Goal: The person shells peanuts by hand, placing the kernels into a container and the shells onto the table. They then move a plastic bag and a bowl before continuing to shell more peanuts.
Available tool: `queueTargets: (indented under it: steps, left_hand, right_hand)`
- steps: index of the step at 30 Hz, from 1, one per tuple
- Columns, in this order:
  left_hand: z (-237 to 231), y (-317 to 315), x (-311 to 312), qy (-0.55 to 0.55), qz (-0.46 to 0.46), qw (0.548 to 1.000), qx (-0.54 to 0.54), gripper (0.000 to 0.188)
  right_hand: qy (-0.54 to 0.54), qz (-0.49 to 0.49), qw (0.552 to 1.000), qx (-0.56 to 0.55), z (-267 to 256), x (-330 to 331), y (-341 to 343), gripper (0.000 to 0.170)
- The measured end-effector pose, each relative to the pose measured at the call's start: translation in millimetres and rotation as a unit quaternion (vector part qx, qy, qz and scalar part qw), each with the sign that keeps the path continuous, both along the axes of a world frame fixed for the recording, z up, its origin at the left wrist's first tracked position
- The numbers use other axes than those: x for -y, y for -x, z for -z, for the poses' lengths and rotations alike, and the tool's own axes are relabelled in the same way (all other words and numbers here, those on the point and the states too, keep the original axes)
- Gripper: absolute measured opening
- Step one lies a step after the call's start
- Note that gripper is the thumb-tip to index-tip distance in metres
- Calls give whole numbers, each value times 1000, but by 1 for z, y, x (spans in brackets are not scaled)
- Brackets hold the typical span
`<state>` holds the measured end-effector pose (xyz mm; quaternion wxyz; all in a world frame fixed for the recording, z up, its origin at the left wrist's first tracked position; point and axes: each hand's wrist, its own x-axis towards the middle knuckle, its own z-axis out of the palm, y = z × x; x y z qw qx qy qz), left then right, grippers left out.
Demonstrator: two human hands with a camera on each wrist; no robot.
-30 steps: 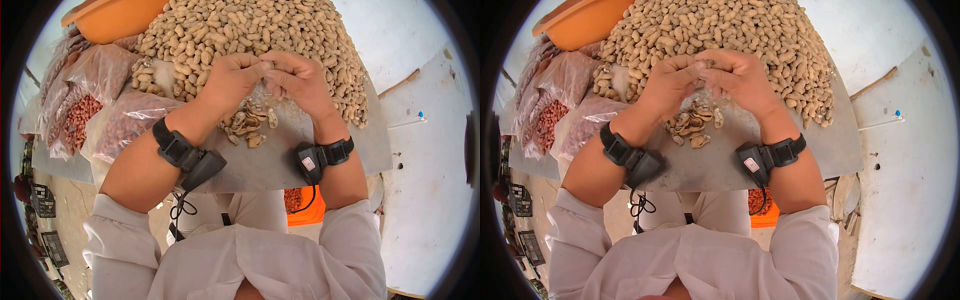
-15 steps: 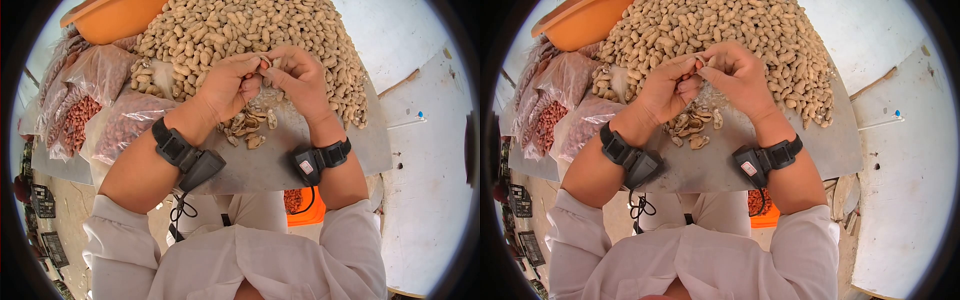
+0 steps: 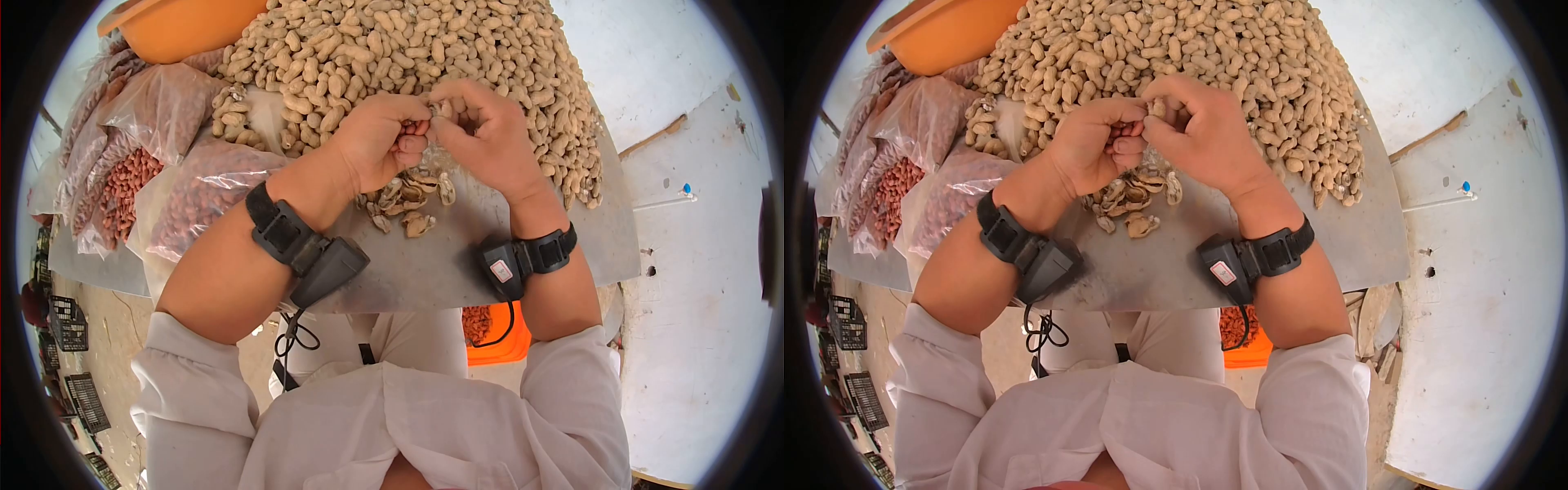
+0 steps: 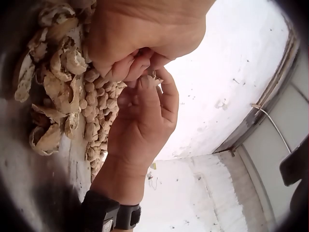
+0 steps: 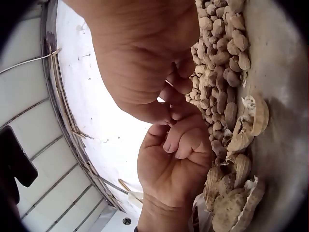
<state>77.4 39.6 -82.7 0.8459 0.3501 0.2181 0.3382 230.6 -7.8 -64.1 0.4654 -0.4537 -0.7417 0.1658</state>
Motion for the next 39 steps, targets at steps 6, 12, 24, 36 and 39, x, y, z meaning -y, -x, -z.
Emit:
queueTargets:
  steps: [6, 12, 24, 36, 39]
  left_hand:
    - [-4, 2, -2, -28, -73, 997, -4, 21]
    - [-2, 6, -3, -80, -45, 994, -55, 21]
    - [-1, 9, -12, -102, -155, 983, 12, 24]
    - [-2, 12, -14, -126, -158, 979, -6, 22]
    - [-4, 12, -13, -128, -150, 980, -12, 23]
  right_hand:
    - [134, -89, 984, -78, -2, -5, -16, 11]
    - [258, -128, 957, 25, -16, 2, -17, 9]
    - [182, -3, 971, 158, -4, -8, -38, 14]
    - [124, 107, 912, 377, 2, -6, -36, 20]
    - [129, 89, 912, 378, 0, -6, -33, 20]
